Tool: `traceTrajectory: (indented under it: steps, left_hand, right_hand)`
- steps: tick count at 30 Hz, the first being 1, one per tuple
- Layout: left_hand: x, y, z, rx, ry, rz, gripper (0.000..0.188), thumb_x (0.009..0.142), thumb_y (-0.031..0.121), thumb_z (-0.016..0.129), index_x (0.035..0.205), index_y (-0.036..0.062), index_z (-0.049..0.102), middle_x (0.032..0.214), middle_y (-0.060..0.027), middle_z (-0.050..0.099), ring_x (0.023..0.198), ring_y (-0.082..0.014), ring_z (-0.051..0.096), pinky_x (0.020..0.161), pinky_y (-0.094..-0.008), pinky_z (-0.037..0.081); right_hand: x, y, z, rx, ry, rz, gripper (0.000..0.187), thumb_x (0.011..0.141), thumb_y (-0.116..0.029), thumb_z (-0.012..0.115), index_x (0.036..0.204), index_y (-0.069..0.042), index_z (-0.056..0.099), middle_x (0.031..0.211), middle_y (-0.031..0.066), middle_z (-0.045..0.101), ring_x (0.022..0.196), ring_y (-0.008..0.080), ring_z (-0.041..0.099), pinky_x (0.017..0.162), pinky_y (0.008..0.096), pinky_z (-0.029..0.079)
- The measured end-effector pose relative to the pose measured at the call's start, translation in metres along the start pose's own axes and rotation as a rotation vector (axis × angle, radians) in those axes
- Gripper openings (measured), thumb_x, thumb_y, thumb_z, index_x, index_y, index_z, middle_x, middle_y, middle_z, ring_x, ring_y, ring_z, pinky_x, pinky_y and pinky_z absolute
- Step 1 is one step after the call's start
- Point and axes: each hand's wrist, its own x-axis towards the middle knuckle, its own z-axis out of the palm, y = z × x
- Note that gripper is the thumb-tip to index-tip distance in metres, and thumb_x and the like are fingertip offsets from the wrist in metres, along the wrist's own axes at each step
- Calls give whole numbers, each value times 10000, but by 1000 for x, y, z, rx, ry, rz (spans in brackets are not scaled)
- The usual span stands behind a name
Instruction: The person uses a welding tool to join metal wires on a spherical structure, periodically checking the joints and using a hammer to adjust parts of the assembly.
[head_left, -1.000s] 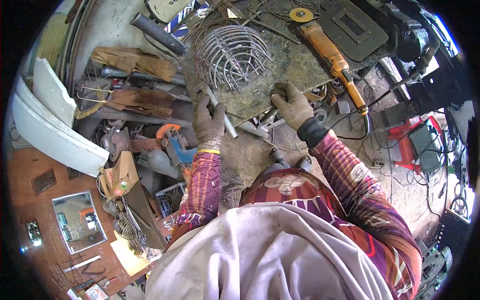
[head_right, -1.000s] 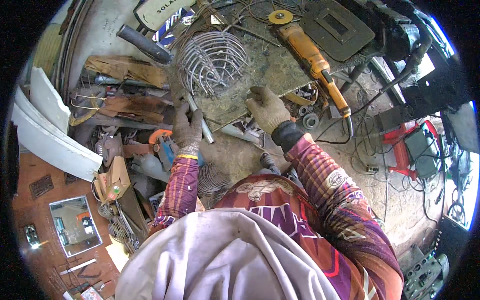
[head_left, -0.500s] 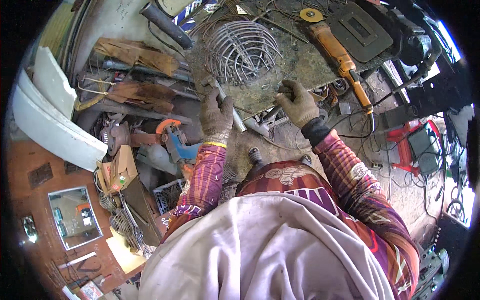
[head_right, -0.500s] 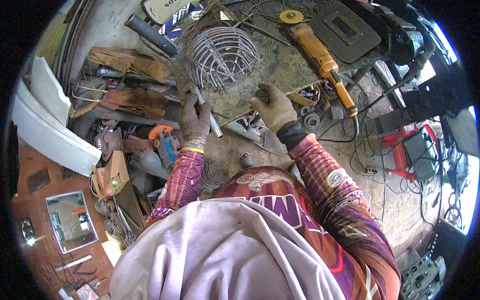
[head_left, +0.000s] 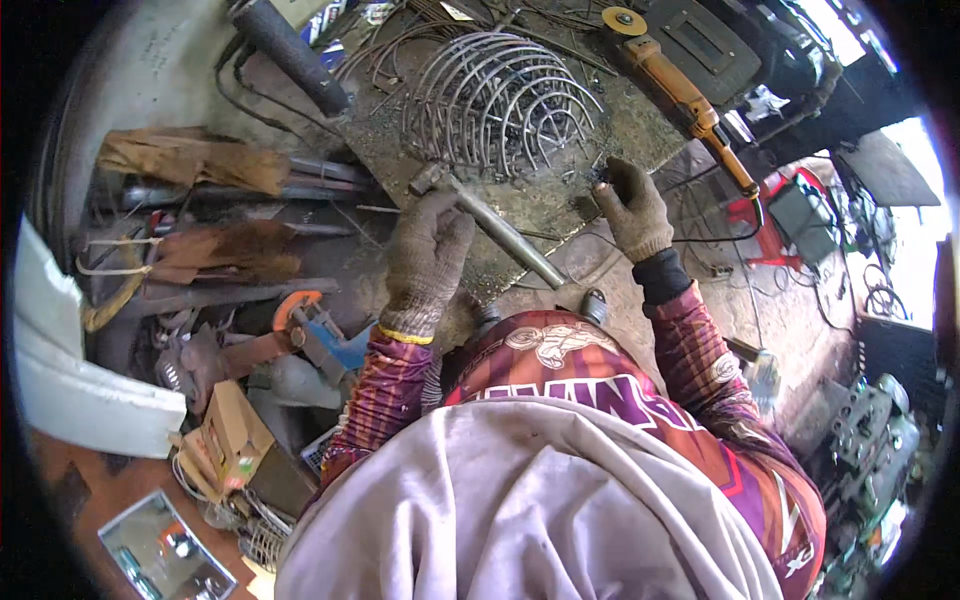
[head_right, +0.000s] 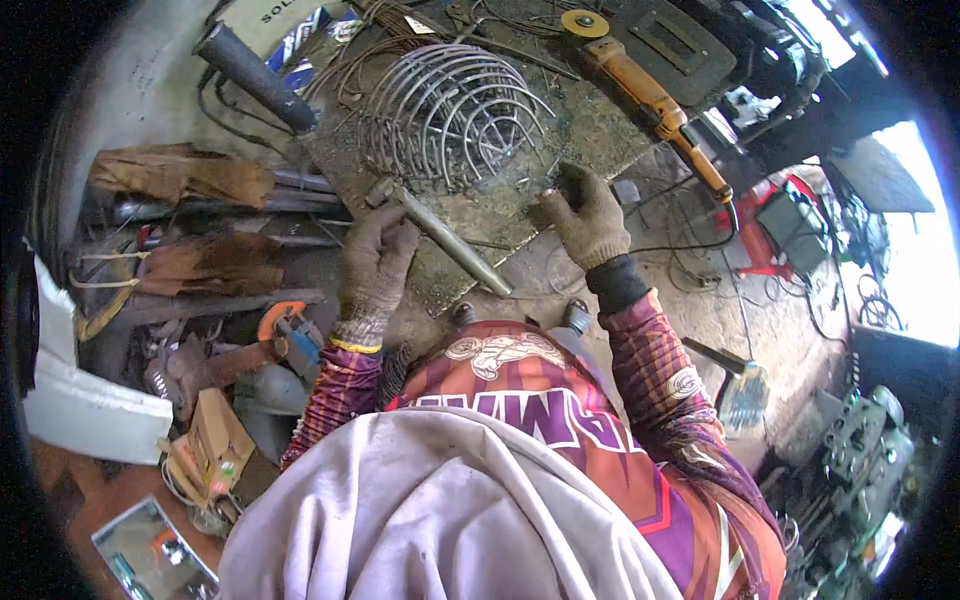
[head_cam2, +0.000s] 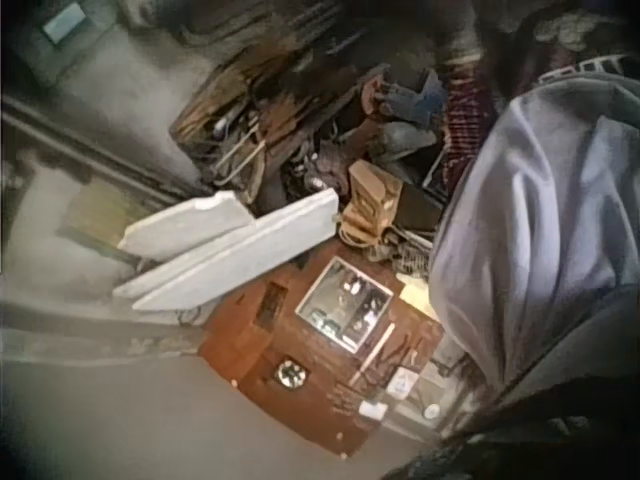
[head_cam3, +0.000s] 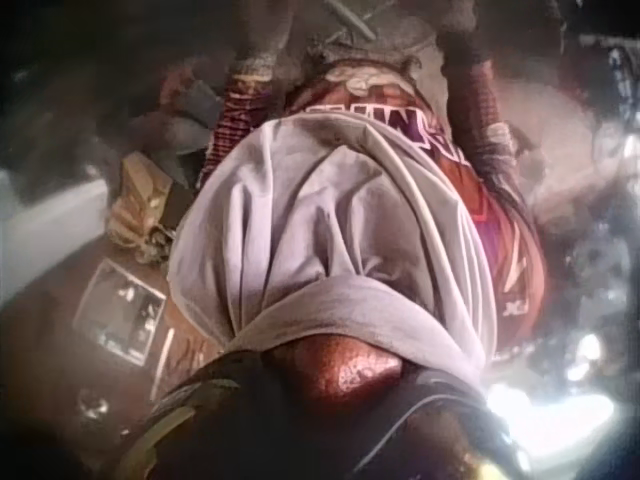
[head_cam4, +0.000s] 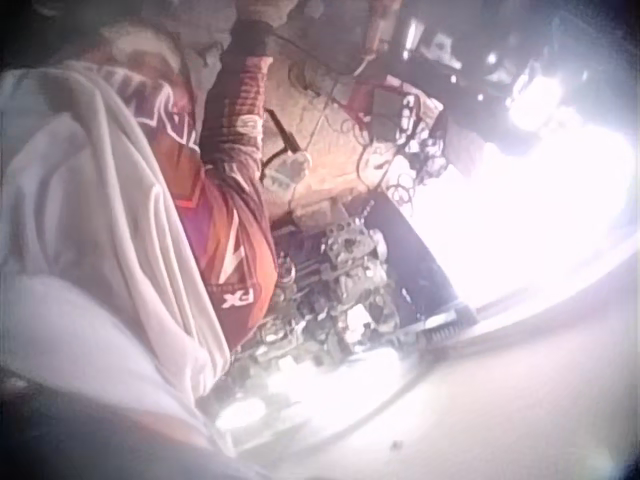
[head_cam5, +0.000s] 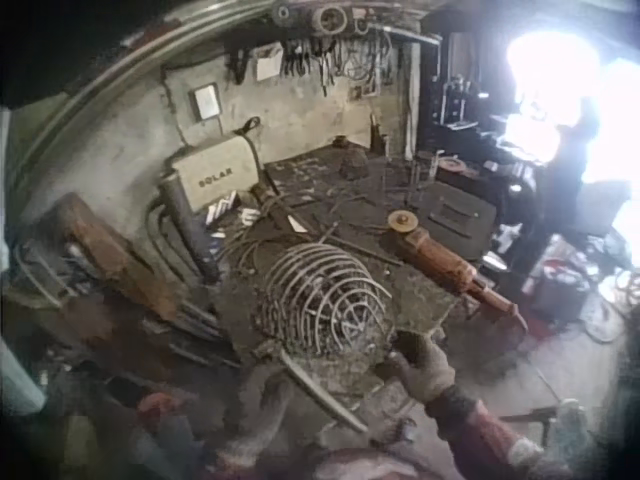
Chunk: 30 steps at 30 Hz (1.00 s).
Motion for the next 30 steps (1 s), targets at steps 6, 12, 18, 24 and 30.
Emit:
traceTrajectory:
  steps: [6,12,18,24,30]
  left_hand:
    - [55,-17,-29,106,145,295,428,912,249,718,1232,-7,595,1107,-123,631,979,-203,612,881,-347,502]
    - [139,-22,-30,44,163,321,590,914,394,702,1322,3,533,1204,-165,617,1082,-279,608,936,-404,491]
    - [222,-4,-39,273,-112,-114,693,902,587,608,1368,77,550,1282,-161,637,1181,-286,601,1039,-400,427]
    - [261,-22,-23,166,-481,-177,673,932,550,574,1382,50,553,1334,-149,618,1214,-249,577,1052,-353,410]
    - [271,-17,-6,371,-379,-221,701,976,613,449,1349,33,575,1310,-178,624,1155,-308,601,1003,-378,445]
  right_hand:
    - [-35,-61,38,16,198,18,514,906,-265,700,1304,21,543,1058,134,684,940,206,663,845,330,531]
    - [-31,-91,53,866,-95,486,521,981,-271,628,1357,53,470,1141,150,646,971,213,664,872,318,544]
    - [-16,-94,64,1091,-204,567,454,992,-277,615,1289,50,510,1129,134,636,983,209,657,854,335,562]
    - [-11,-93,75,1272,-221,604,320,1001,-246,597,1169,23,554,1019,100,635,909,189,649,822,320,571]
    - [-14,-89,77,1266,-207,596,325,1015,-215,573,1248,7,527,1140,122,628,1016,235,652,842,377,580]
